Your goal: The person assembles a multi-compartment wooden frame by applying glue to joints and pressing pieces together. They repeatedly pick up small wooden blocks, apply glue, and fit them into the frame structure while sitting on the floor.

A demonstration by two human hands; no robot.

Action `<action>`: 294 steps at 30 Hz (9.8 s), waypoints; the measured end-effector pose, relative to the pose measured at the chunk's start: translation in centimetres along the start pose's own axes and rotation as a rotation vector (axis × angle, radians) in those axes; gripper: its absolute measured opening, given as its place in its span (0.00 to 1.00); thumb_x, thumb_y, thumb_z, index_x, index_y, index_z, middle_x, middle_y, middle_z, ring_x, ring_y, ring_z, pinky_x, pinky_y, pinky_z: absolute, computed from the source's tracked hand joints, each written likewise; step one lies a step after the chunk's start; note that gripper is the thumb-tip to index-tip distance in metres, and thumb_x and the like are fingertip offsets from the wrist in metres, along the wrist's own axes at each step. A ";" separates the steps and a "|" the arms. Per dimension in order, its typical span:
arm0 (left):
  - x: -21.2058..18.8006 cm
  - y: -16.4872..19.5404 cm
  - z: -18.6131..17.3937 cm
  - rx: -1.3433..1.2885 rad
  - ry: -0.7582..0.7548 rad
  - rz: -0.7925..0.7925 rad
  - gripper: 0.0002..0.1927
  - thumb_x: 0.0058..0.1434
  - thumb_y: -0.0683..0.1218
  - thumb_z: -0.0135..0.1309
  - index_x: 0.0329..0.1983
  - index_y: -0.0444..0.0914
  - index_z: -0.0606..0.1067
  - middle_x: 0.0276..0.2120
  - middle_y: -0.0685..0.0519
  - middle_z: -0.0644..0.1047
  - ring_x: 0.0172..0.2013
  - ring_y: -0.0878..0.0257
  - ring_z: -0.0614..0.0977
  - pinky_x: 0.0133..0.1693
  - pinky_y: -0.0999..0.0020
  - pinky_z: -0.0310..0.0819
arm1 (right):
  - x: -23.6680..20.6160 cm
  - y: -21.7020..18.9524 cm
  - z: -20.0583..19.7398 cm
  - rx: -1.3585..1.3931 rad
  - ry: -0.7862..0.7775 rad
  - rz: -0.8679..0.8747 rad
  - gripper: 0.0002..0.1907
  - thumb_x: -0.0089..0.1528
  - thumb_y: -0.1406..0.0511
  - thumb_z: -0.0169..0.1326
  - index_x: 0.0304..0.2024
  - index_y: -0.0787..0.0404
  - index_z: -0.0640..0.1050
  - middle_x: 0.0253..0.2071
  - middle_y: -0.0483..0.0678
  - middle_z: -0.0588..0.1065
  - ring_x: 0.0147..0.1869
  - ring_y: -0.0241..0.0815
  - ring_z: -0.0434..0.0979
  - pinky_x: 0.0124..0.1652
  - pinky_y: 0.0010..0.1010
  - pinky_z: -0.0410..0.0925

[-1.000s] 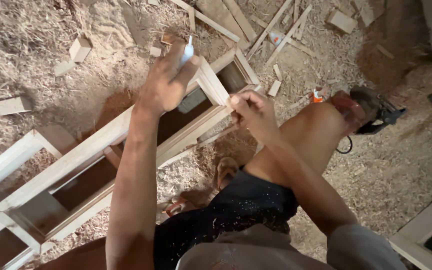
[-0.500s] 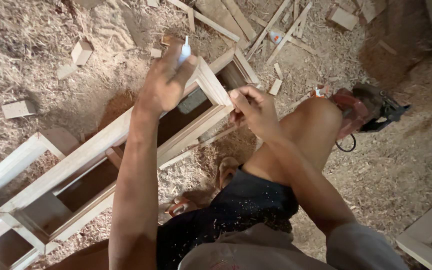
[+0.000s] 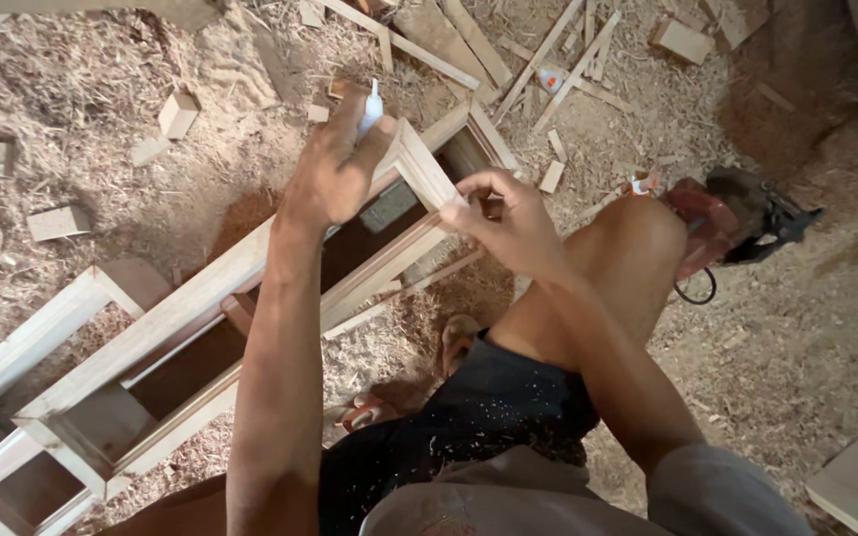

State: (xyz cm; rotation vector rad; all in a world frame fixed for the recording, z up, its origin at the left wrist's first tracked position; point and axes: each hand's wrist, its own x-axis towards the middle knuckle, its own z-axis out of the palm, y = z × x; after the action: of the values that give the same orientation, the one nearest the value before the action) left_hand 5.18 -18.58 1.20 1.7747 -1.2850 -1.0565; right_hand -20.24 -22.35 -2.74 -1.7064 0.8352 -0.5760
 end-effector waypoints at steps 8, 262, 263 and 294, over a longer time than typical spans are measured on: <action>-0.1 0.3 0.4 0.009 -0.091 -0.295 0.30 0.73 0.62 0.35 0.68 0.39 0.66 0.47 0.29 0.81 0.49 0.35 0.83 0.56 0.42 0.74 | 0.6 0.4 -0.9 0.061 0.023 0.145 0.11 0.67 0.61 0.59 0.46 0.63 0.81 0.31 0.46 0.79 0.29 0.31 0.78 0.29 0.24 0.71; -3.2 -2.9 0.6 -0.227 0.675 0.515 0.14 0.64 0.33 0.49 0.52 0.31 0.75 0.37 0.46 0.81 0.31 0.62 0.83 0.32 0.71 0.81 | -1.0 0.7 -5.1 1.049 0.051 0.198 0.14 0.76 0.62 0.49 0.60 0.63 0.73 0.43 0.49 0.72 0.47 0.42 0.70 0.49 0.35 0.64; -4.8 -2.3 0.8 -0.248 0.679 0.564 0.15 0.64 0.33 0.48 0.53 0.31 0.75 0.38 0.46 0.80 0.34 0.61 0.84 0.38 0.70 0.85 | -0.9 1.1 -5.3 1.039 0.049 0.172 0.14 0.75 0.63 0.50 0.61 0.60 0.72 0.45 0.48 0.73 0.48 0.42 0.70 0.50 0.34 0.64; -21.0 -9.7 1.9 0.688 0.172 -0.256 0.34 0.69 0.67 0.46 0.61 0.34 0.69 0.54 0.40 0.75 0.54 0.48 0.78 0.56 0.47 0.73 | 0.3 11.7 -8.4 0.845 0.117 0.010 0.07 0.82 0.63 0.51 0.59 0.58 0.72 0.54 0.46 0.70 0.49 0.40 0.72 0.42 0.29 0.70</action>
State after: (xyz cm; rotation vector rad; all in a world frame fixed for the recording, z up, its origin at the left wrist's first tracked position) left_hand 3.59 4.10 -3.61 2.5335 -1.4405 -0.5926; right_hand -29.06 -29.59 -11.55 -0.9007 0.5545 -0.8746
